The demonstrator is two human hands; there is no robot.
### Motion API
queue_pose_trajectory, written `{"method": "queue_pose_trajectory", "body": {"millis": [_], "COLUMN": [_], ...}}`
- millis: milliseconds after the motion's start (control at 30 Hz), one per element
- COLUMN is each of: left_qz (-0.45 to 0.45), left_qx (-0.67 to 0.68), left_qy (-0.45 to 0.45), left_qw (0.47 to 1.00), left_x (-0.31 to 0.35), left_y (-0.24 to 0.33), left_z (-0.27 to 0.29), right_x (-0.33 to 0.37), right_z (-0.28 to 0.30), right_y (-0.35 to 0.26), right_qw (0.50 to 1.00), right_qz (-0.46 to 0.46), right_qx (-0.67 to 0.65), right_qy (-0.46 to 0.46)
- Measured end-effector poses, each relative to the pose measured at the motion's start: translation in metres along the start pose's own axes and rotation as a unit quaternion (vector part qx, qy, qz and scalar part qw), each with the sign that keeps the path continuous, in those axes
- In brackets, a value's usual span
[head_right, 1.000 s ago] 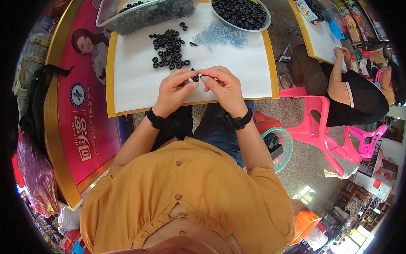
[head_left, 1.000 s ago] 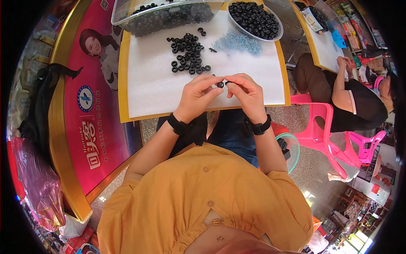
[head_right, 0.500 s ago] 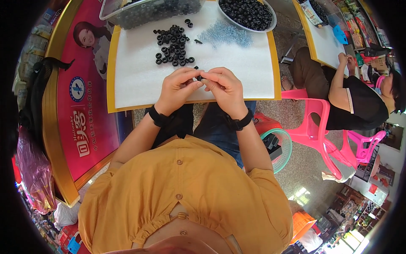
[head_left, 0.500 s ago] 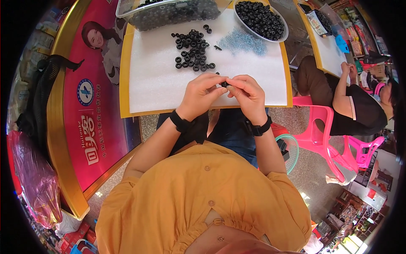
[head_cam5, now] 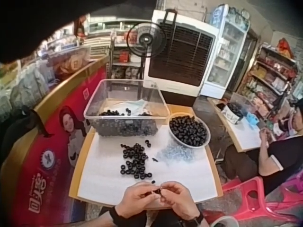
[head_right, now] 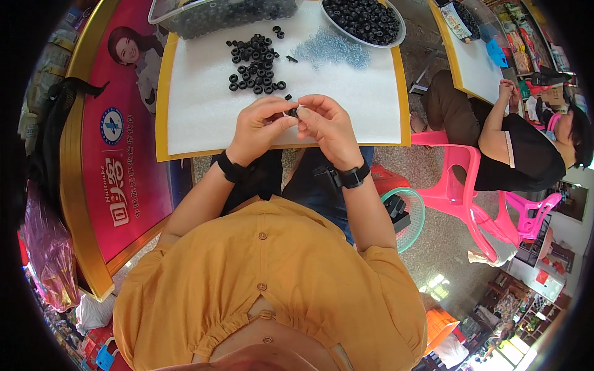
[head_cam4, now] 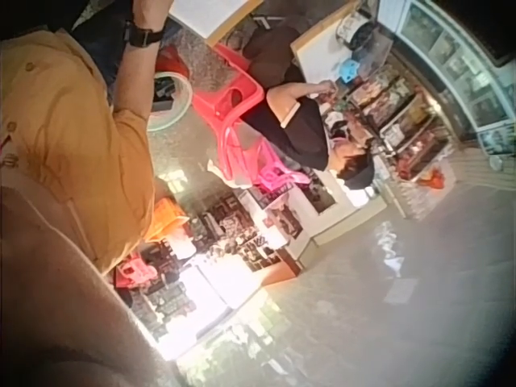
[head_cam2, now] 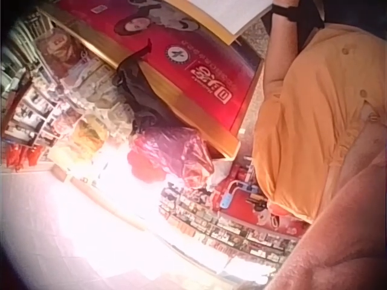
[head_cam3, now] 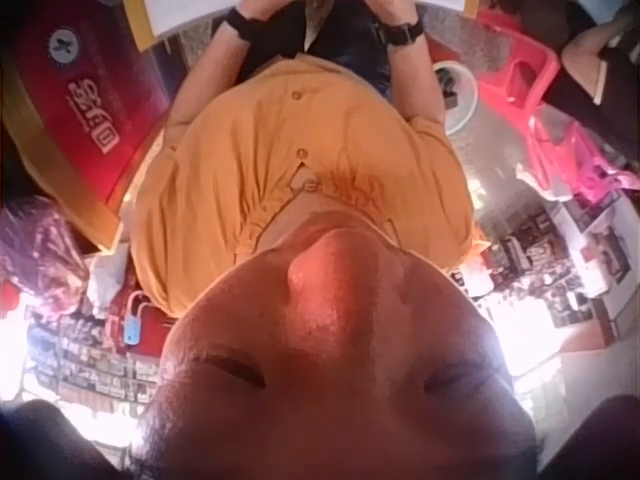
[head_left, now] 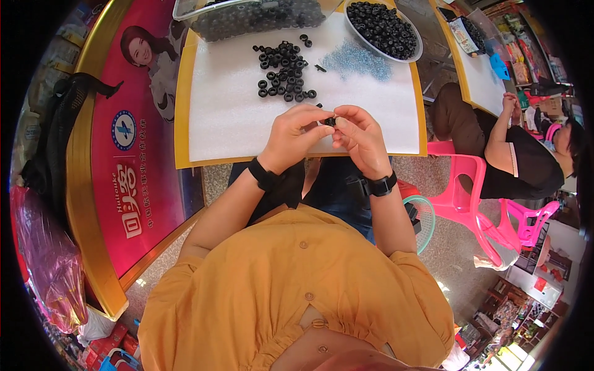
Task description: The person places black plastic rings and pins onto a mat, then inserts the pins into the black plastic rings to assemble them by hand.
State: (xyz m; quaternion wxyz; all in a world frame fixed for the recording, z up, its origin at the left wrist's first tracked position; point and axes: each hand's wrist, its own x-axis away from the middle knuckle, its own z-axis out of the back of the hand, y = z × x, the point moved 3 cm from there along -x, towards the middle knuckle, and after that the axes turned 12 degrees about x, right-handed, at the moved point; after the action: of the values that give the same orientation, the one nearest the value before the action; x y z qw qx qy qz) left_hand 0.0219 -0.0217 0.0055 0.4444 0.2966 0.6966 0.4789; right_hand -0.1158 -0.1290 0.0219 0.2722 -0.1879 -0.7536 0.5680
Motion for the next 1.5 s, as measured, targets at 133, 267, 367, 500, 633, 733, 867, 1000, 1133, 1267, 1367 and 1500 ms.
{"method": "queue_pose_trajectory", "body": {"millis": [133, 267, 367, 500, 633, 733, 867, 1000, 1133, 1267, 1367, 1500], "left_qz": [-0.005, -0.018, -0.024, -0.026, -0.01, -0.014, 0.009, 0.004, 0.0, -0.021, -0.029, -0.041], "left_qx": [0.015, -0.002, 0.012, 0.015, -0.028, -0.012, -0.022, -0.033, -0.036, -0.048, -0.055, -0.054], "left_qy": [0.005, -0.021, -0.038, -0.027, 0.001, 0.0, -0.001, -0.004, -0.009, -0.012, -0.008, -0.002], "left_qw": [1.0, 1.0, 0.999, 0.999, 1.0, 1.0, 1.0, 0.999, 0.999, 0.999, 0.998, 0.998], "left_x": [0.0, 0.0, -0.001, -0.002, 0.0, -0.001, -0.001, 0.0, -0.001, 0.001, 0.001, 0.002], "left_y": [0.004, 0.003, 0.002, 0.002, 0.005, 0.007, 0.008, 0.005, 0.007, 0.006, 0.006, 0.005], "left_z": [0.0, 0.002, 0.003, 0.002, 0.001, 0.0, -0.001, 0.0, -0.001, -0.001, -0.002, -0.001], "right_x": [-0.001, -0.002, -0.007, -0.006, 0.0, 0.005, 0.01, 0.01, 0.011, 0.01, 0.011, 0.012], "right_z": [0.0, -0.002, 0.002, -0.003, -0.006, 0.0, -0.002, -0.003, -0.002, 0.0, -0.004, -0.006], "right_y": [0.006, 0.009, 0.01, 0.007, 0.003, -0.001, -0.01, -0.011, -0.012, -0.005, -0.004, -0.006], "right_qw": [0.989, 0.98, 0.975, 0.973, 0.999, 0.998, 0.98, 0.978, 0.982, 0.997, 0.998, 0.998], "right_qz": [-0.107, -0.122, -0.113, -0.131, -0.027, 0.034, 0.117, 0.131, 0.114, 0.039, 0.025, 0.023], "right_qx": [-0.076, -0.088, -0.095, -0.092, -0.038, 0.05, 0.157, 0.163, 0.147, 0.061, 0.042, 0.032], "right_qy": [-0.071, -0.13, -0.165, -0.168, 0.006, 0.028, 0.018, 0.014, 0.009, 0.016, 0.038, 0.039]}}
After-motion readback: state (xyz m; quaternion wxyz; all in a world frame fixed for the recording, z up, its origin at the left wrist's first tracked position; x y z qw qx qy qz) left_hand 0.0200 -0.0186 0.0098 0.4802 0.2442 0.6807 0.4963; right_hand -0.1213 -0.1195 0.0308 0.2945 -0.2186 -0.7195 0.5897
